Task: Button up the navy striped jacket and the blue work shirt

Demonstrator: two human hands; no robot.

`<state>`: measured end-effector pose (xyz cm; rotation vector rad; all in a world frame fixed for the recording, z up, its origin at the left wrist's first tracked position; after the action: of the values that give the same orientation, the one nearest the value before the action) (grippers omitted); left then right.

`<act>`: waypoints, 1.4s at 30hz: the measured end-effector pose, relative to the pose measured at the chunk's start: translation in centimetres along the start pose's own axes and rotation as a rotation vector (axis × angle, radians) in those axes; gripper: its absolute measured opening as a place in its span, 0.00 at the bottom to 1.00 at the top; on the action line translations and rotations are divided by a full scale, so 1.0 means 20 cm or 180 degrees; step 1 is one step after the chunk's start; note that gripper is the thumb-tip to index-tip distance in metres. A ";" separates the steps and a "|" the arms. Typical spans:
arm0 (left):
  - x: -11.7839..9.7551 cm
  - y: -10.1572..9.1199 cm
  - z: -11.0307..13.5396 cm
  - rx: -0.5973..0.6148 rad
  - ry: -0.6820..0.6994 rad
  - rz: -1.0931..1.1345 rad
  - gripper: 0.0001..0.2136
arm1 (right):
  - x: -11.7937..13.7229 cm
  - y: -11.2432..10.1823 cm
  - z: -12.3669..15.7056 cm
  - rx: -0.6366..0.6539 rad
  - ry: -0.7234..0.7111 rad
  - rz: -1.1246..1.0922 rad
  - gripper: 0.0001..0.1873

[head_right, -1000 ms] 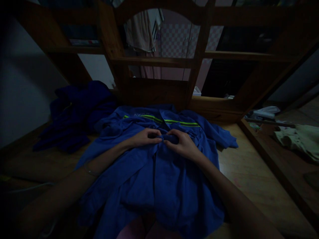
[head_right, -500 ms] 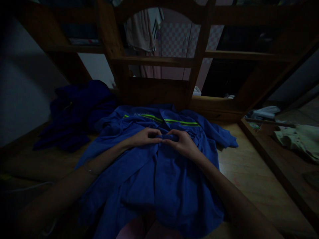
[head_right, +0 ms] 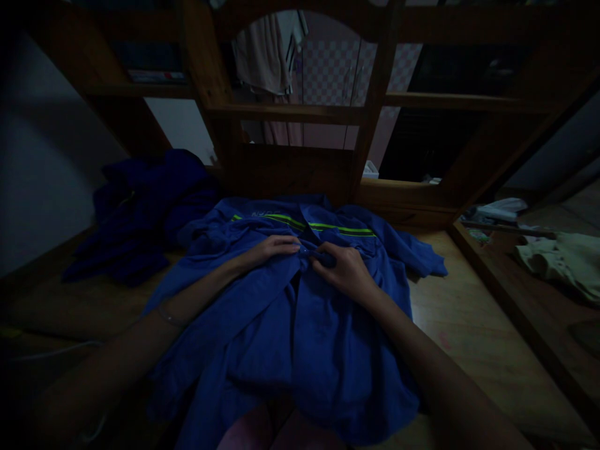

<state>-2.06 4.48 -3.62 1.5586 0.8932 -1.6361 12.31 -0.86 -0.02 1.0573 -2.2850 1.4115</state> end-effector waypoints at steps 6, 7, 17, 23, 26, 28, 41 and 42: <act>0.01 0.01 0.01 0.0128 -0.0033 0.0158 0.13 | 0.00 -0.01 0.00 0.0005 -0.0029 0.0078 0.11; 0.00 0.02 0.01 0.0140 -0.0024 0.0159 0.12 | 0.00 -0.01 0.00 0.0011 -0.0031 0.0093 0.11; -0.01 0.02 0.02 0.0110 0.0034 -0.0153 0.11 | 0.03 -0.03 -0.01 -0.0146 -0.0019 0.0010 0.12; 0.00 0.02 0.02 0.0129 0.0059 -0.0223 0.14 | 0.06 -0.04 -0.01 -0.0109 -0.0215 -0.0158 0.08; 0.00 0.03 0.03 0.0181 0.0042 -0.0182 0.15 | 0.07 -0.04 0.01 -0.0012 -0.0355 -0.0222 0.06; 0.00 0.03 0.03 0.0178 0.0031 -0.0181 0.15 | 0.09 -0.04 0.02 0.0081 -0.0448 -0.0305 0.05; -0.02 0.02 0.03 0.0102 0.0226 -0.0315 0.15 | 0.10 0.00 0.04 0.0411 -0.0536 -0.0115 0.06; -0.02 0.02 0.02 0.0099 0.0233 -0.0336 0.15 | 0.10 0.00 0.04 0.0423 -0.0545 -0.0155 0.06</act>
<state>-1.94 3.85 -3.12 1.6259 1.0082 -1.6828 10.92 -2.37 0.69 1.3120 -2.2887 1.5255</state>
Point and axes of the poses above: each hand's wrist, its own z-axis away from the middle knuckle, its own y-axis out of the palm, x = y × z, the point moved 7 cm from there along -z, towards the middle knuckle, and after that the axes turned 13 degrees about -x, right-handed, at the moved point
